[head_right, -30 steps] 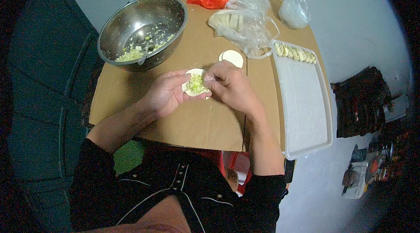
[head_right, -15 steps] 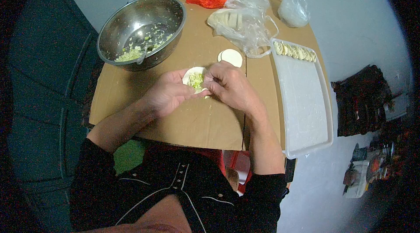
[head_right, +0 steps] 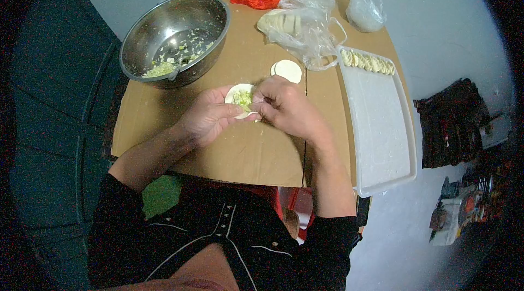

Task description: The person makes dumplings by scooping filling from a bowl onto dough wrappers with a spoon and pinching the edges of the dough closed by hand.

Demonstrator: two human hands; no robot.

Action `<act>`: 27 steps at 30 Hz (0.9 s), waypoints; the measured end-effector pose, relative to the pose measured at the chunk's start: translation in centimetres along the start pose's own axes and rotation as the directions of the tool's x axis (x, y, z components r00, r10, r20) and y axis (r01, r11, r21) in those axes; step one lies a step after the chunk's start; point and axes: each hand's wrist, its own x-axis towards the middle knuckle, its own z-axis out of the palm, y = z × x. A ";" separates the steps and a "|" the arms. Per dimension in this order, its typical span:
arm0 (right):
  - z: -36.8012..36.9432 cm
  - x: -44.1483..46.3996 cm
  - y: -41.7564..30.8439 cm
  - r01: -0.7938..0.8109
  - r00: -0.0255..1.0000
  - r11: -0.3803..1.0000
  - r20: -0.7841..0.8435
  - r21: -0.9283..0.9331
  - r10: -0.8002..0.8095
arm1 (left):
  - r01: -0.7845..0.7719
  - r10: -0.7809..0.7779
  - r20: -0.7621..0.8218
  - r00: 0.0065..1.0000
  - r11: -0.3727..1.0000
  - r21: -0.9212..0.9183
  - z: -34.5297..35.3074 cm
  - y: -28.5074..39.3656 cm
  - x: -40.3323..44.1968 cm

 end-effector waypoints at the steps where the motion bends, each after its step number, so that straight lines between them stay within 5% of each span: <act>1: 0.1 0.0 0.1 -0.004 1.000 1.000 0.006 -0.012 0.004 | -0.006 0.006 0.017 1.000 1.000 -0.002 0.0 0.0 0.0; 27: 0.8 0.1 0.5 0.026 0.994 0.999 -0.108 0.047 -0.021 | 0.026 -0.025 0.029 0.999 1.000 -0.016 0.1 -0.1 0.0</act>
